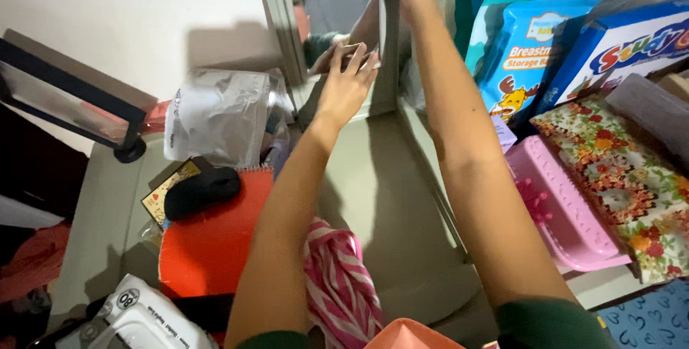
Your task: The person assembles a small grey plastic mirror stand by fitting the mirror panel into the frame, attaching the support bars, and securing the base.
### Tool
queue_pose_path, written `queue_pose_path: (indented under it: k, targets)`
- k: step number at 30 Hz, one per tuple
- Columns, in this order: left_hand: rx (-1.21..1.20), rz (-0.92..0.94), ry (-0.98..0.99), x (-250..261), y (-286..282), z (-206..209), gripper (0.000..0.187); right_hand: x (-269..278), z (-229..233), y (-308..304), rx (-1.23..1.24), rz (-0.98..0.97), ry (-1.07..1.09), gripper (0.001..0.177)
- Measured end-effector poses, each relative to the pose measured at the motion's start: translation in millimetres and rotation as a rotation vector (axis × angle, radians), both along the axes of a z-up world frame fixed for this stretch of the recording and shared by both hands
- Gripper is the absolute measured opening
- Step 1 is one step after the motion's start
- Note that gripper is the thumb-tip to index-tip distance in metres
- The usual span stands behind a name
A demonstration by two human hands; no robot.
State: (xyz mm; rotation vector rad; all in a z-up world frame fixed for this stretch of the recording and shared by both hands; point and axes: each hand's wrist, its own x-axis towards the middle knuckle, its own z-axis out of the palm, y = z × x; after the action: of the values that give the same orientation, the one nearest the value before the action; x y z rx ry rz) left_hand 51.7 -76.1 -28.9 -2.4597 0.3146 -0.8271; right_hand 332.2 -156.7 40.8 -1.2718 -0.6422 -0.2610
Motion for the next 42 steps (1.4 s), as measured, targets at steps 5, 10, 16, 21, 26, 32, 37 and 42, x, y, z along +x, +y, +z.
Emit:
queue_pose_path:
  k: [5, 10, 16, 21, 26, 32, 37, 42]
  targets:
    - [0.072, 0.094, 0.168, 13.5, 0.9, -2.9, 0.04, -43.8, -24.5, 6.7, -0.329, -0.428, -0.061, 0.035]
    - [0.11, 0.161, 0.29, 19.7, 18.8, -11.7, 0.035, -94.6, -116.3, 1.8, -0.178, -0.607, -0.279, 0.054]
    - [0.035, 0.089, 0.037, 37.1, 27.3, -35.1, 0.061, -124.4, -160.4, -24.8, -0.132, -0.148, 0.079, 0.041]
    - [0.03, 0.09, -0.023, 41.6, 27.8, -41.3, 0.061, -169.6, -145.1, -56.2, -0.072, 0.192, -0.036, 0.05]
    - [-0.061, 0.054, 0.071, 42.8, 25.8, -37.0, 0.055, -177.0, -146.4, -50.6, 0.056, 0.274, 0.136, 0.031]
    - [-0.019, 0.046, 0.026, 41.9, 26.5, -38.0, 0.056, -155.5, -159.1, -33.8, 0.089, 0.096, 0.25, 0.018]
    - [-0.025, 0.028, -0.007, 44.0, 27.4, -42.4, 0.056, -162.9, -153.3, -32.9, 0.101, 0.098, 0.288, 0.019]
    - [0.007, 0.037, 0.03, 43.1, 20.4, -38.1, 0.054, -180.4, -143.8, -41.4, 0.108, 0.21, 0.239, 0.023]
